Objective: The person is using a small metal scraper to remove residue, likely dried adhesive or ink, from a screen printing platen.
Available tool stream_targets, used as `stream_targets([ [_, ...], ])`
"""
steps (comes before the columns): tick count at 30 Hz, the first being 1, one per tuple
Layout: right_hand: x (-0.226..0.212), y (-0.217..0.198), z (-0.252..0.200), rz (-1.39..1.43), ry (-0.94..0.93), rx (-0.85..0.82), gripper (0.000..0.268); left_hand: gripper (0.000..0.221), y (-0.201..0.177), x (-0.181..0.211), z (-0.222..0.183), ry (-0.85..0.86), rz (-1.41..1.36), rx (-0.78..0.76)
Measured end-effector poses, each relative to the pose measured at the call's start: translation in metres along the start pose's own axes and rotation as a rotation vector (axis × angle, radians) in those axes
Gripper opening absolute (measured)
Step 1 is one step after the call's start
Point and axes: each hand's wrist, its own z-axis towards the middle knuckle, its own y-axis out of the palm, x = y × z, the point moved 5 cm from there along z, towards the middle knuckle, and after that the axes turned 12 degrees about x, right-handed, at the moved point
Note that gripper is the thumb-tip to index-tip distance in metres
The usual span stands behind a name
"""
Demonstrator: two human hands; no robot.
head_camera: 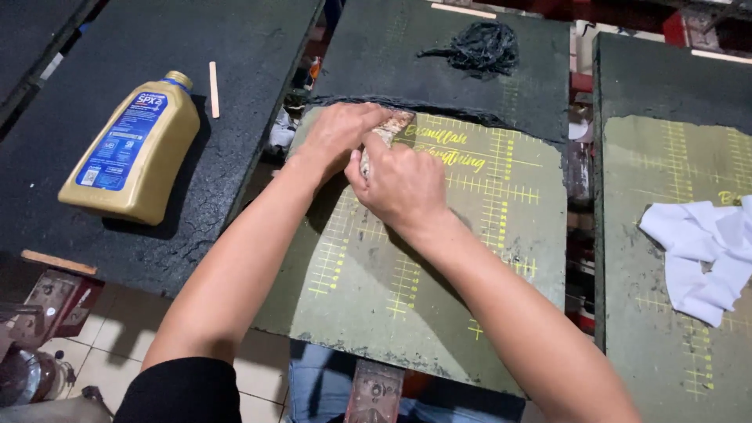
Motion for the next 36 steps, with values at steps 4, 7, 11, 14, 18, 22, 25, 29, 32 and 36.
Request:
stream_targets([
  [4,-0.001,-0.001,-0.003,-0.027,-0.030,0.075,0.030,0.035,0.014,-0.010,-0.004,0.024,-0.002,-0.004],
  [7,-0.001,0.007,-0.012,-0.023,-0.062,0.128,0.031,0.036,0.021,-0.013,-0.009,0.003,-0.040,-0.031],
  [11,-0.004,0.005,-0.016,-0.028,-0.114,0.178,0.030,0.037,0.018,-0.009,-0.007,0.002,0.010,0.000],
  [14,-0.010,-0.001,-0.018,-0.053,-0.157,0.220,0.030,0.036,0.011,-0.006,-0.008,0.021,0.050,0.080],
  [18,-0.012,-0.008,-0.021,-0.118,-0.227,0.282,0.032,0.033,0.015,-0.002,-0.007,0.107,0.146,0.202],
  [22,-0.012,-0.036,-0.027,-0.114,-0.262,0.263,0.036,0.035,-0.039,0.029,0.005,0.093,0.134,0.263],
  [25,0.002,-0.035,-0.028,-0.112,-0.235,0.202,0.038,0.042,-0.049,0.052,0.013,0.021,-0.068,-0.019],
  [29,0.022,-0.021,-0.025,-0.103,-0.154,0.074,0.038,0.040,-0.014,0.047,0.017,-0.070,-0.166,-0.052],
  [32,0.033,-0.014,-0.019,-0.098,-0.115,0.056,0.037,0.040,0.005,0.036,0.022,-0.131,-0.176,-0.070],
  [36,0.031,-0.006,-0.027,-0.043,-0.090,0.075,0.038,0.041,0.010,0.036,0.017,-0.151,-0.116,-0.112],
])
